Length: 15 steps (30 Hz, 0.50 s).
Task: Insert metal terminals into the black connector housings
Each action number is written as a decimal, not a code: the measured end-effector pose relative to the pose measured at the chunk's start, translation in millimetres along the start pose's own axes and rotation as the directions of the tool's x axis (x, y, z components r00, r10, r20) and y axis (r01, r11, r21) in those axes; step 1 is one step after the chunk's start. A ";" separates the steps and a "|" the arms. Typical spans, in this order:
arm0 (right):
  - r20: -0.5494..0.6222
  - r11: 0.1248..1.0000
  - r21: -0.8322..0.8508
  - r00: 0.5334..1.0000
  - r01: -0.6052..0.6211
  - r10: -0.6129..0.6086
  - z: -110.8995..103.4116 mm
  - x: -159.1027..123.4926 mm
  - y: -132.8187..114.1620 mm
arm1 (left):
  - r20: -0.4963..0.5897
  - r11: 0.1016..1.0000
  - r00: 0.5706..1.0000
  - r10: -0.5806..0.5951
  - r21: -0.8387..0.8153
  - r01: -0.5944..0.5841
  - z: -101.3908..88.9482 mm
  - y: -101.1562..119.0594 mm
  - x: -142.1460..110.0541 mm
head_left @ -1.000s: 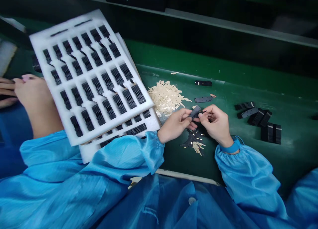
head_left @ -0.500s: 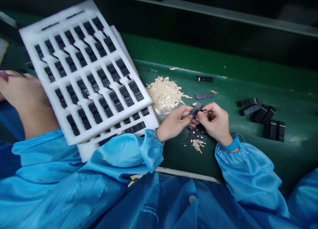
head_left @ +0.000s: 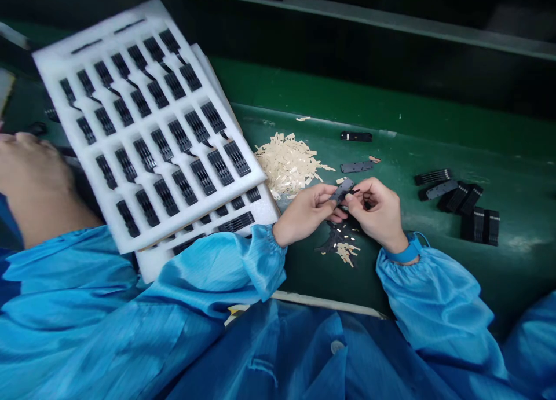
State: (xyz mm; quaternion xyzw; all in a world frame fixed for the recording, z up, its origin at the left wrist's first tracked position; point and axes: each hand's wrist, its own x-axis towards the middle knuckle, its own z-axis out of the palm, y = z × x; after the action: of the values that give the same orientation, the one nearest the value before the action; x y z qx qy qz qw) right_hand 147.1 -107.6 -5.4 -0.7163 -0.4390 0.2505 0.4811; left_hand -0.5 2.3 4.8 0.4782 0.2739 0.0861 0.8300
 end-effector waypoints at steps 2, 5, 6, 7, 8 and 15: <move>-0.004 1.000 0.001 1.000 0.018 -0.018 0.3 0.6 -0.2 | 0.008 1.000 1.000 0.003 0.001 -0.003 -0.3 -0.5 0.4; -0.005 0.999 0.009 0.999 0.036 -0.036 0.3 1.3 -2.7 | 0.010 1.000 1.000 -0.001 0.006 0.001 -0.4 -0.6 0.5; -0.006 0.999 0.009 0.999 0.041 -0.041 0.2 1.5 -3.7 | 0.009 1.000 1.000 -0.002 0.008 0.002 -0.5 -0.5 0.3; -0.007 0.999 0.007 0.999 0.045 -0.045 0.0 1.7 -4.7 | 0.008 1.000 1.000 -0.002 0.009 0.002 -0.5 -0.3 0.2; -0.010 0.999 0.004 0.999 0.047 -0.047 0.0 1.8 -5.4 | 0.008 1.000 1.000 -0.002 0.011 0.002 -0.5 -0.3 0.1; -0.022 0.999 -0.013 0.999 0.042 -0.042 1.1 0.6 -3.1 | 0.004 1.000 1.000 0.005 0.003 -0.005 0.6 -2.4 1.2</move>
State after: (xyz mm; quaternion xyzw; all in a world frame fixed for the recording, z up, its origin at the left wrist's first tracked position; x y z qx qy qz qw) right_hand 145.4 -106.1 -3.1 -0.7126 -0.4502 0.2297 0.4865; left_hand 0.6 1.1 2.6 0.4805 0.2710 0.0868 0.8295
